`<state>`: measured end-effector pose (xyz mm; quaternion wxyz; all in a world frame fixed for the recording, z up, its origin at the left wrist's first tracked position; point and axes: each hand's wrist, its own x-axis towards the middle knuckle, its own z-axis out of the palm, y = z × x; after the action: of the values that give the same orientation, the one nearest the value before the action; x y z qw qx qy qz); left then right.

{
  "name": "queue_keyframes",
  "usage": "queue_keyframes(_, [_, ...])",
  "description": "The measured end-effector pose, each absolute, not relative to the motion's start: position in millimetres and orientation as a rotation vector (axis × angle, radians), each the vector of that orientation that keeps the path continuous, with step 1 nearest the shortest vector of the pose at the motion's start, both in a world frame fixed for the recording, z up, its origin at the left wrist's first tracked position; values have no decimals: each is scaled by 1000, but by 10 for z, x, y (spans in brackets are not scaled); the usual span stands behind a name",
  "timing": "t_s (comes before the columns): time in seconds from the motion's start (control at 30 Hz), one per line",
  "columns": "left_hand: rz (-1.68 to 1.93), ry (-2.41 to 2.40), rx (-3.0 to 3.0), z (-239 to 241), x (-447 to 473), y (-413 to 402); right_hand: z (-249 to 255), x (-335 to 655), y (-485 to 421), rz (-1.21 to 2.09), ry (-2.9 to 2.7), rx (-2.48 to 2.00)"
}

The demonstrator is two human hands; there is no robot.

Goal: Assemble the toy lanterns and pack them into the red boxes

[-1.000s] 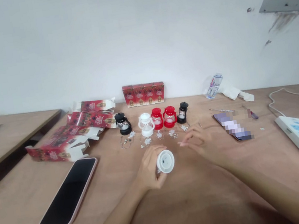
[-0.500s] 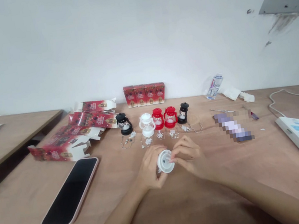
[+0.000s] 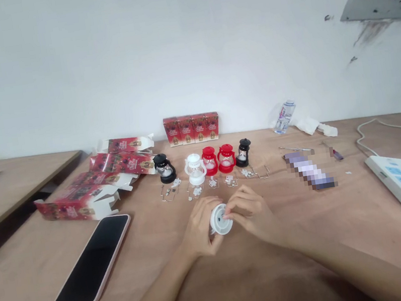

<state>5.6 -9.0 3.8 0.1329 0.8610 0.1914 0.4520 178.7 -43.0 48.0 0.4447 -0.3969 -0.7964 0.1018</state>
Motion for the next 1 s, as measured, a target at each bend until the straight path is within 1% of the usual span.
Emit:
queue_keyframes(0.23, [1312, 556, 2492, 54, 59, -92, 532, 1849, -432, 437, -1965, -951])
queue_keyframes(0.33, [1311, 562, 2496, 63, 63, -93, 545, 1889, -422, 450, -2015, -962])
queue_keyframes(0.43, [1322, 554, 2499, 66, 64, -92, 524, 1894, -410, 334, -2085, -908])
queue_keyframes(0.63, [1312, 590, 2414, 58, 64, -103, 538, 1848, -420, -41, -2208, -771])
queue_keyframes(1.0, [1335, 624, 2348, 69, 60, -117, 573, 1828, -420, -242, -2197, -732])
